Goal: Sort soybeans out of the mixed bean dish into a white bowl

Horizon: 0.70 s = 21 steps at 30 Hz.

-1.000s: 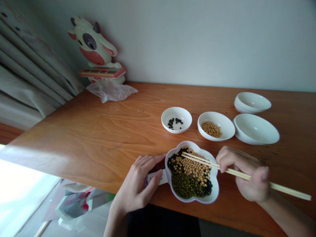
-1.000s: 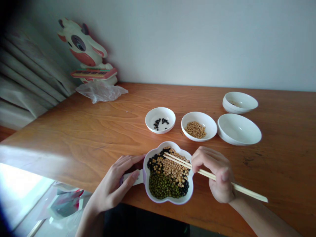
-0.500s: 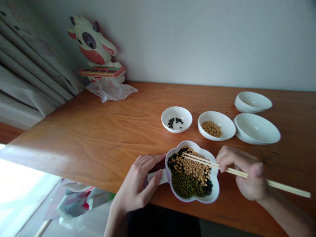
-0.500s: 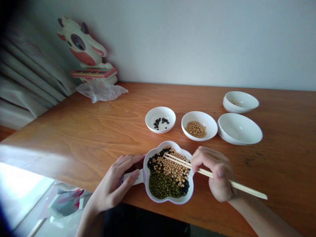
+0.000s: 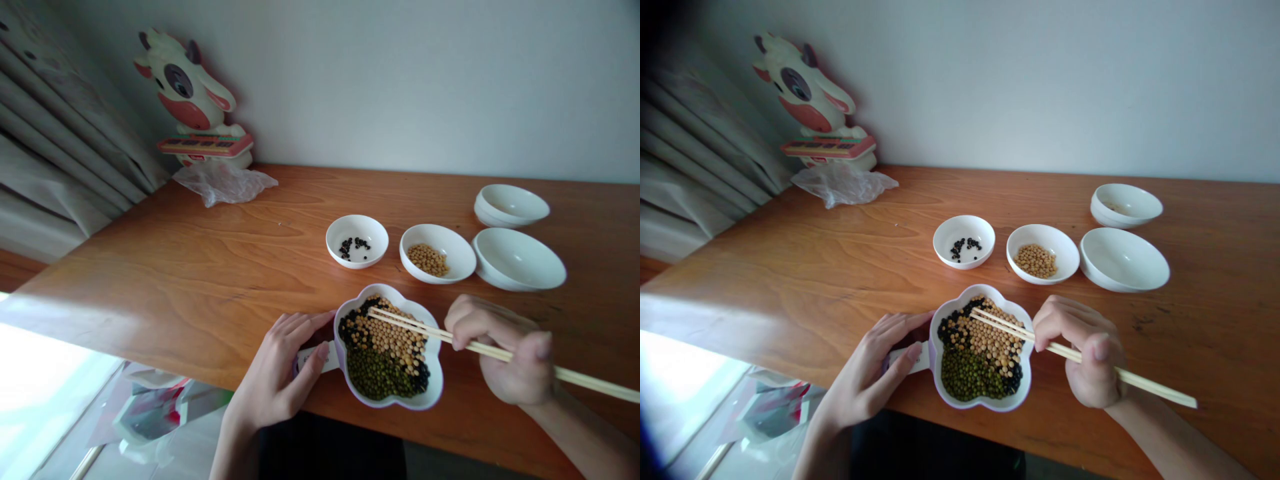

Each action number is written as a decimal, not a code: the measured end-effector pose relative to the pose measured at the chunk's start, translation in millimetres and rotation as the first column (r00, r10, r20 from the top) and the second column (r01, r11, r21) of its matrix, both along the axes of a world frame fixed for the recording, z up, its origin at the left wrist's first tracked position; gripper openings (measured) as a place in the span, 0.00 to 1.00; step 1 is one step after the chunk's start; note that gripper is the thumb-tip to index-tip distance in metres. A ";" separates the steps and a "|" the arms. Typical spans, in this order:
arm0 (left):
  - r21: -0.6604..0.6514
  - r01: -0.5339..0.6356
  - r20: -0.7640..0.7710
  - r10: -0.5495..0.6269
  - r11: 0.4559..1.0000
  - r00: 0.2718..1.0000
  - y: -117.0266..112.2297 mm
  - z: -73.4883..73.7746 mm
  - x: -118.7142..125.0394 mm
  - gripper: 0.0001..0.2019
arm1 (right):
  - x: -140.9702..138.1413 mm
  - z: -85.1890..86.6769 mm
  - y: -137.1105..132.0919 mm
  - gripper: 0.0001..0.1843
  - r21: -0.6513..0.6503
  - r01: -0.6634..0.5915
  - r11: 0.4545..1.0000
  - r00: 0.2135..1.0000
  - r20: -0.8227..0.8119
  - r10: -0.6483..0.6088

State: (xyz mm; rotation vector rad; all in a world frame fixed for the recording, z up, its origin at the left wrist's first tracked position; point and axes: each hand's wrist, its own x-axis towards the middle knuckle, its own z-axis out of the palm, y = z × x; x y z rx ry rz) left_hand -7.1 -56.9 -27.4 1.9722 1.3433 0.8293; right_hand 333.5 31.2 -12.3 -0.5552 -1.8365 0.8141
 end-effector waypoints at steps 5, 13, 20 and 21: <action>0.008 0.001 -0.002 -0.001 1.000 1.000 -0.7 -0.2 -0.1 0.24 | 0.3 1.3 1.6 0.41 -0.012 0.012 1.000 0.999 -0.041 -0.012; 0.007 -0.007 -0.007 0.007 1.000 1.000 -2.0 -3.0 -0.9 0.23 | 5.6 -2.2 2.3 0.46 -0.084 0.088 0.992 0.988 -0.116 -0.098; 0.009 0.003 0.001 -0.003 1.000 1.000 -0.1 -3.6 -0.6 0.24 | 24.5 -9.9 7.8 0.42 0.165 0.195 0.967 0.978 -0.106 -0.179; 0.011 0.004 0.003 -0.004 1.000 1.000 -0.1 -3.6 -0.8 0.24 | 27.9 -8.9 9.3 0.41 0.267 0.214 0.940 0.976 -0.093 -0.196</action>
